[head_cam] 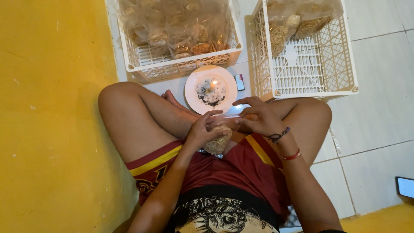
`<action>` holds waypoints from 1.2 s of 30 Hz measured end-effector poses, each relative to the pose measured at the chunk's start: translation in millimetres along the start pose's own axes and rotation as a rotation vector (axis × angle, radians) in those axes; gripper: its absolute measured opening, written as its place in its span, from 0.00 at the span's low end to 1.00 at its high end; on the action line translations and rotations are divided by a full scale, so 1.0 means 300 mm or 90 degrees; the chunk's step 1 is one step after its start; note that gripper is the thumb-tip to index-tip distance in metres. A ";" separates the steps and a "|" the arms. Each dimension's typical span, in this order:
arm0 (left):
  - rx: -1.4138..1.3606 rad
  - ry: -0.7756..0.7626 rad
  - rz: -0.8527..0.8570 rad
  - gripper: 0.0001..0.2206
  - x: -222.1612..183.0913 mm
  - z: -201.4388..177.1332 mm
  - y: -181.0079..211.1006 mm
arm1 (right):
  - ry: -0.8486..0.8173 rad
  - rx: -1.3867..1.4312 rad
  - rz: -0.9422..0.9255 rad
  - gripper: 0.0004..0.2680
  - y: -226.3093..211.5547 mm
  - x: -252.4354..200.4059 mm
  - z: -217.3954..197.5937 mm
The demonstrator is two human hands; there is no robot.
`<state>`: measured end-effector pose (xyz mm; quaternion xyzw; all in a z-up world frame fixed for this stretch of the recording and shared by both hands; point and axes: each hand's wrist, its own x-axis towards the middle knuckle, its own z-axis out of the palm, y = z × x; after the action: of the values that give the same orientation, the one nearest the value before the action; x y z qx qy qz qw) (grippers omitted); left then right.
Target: Manually sealing plastic snack bags using a candle flame and sorting them into crates.
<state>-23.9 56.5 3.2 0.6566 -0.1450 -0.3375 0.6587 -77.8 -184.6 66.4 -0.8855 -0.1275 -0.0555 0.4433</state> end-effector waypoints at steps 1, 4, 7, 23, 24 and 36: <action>0.000 0.000 0.000 0.35 0.004 -0.003 -0.008 | 0.000 0.000 0.000 0.04 0.013 -0.009 -0.002; 0.122 -0.065 -0.036 0.38 0.008 -0.005 -0.006 | -0.005 0.047 -0.012 0.04 0.022 -0.016 -0.015; 0.158 -0.078 -0.057 0.29 -0.016 0.010 0.023 | -0.027 0.119 0.000 0.08 0.001 -0.005 -0.028; 0.139 -0.077 -0.065 0.30 -0.001 -0.020 -0.066 | -0.093 0.179 -0.057 0.19 0.225 0.032 0.030; 0.118 -0.068 -0.061 0.27 0.001 -0.021 -0.082 | -0.055 0.211 -0.021 0.20 0.250 0.015 0.045; 0.121 -0.073 -0.045 0.16 -0.020 -0.001 0.008 | -0.129 0.245 -0.002 0.14 0.193 0.067 0.027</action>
<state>-27.4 60.3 7.0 0.7005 -0.1905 -0.3824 0.5717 -42.6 -207.7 21.2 -0.7853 -0.1809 0.0584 0.5893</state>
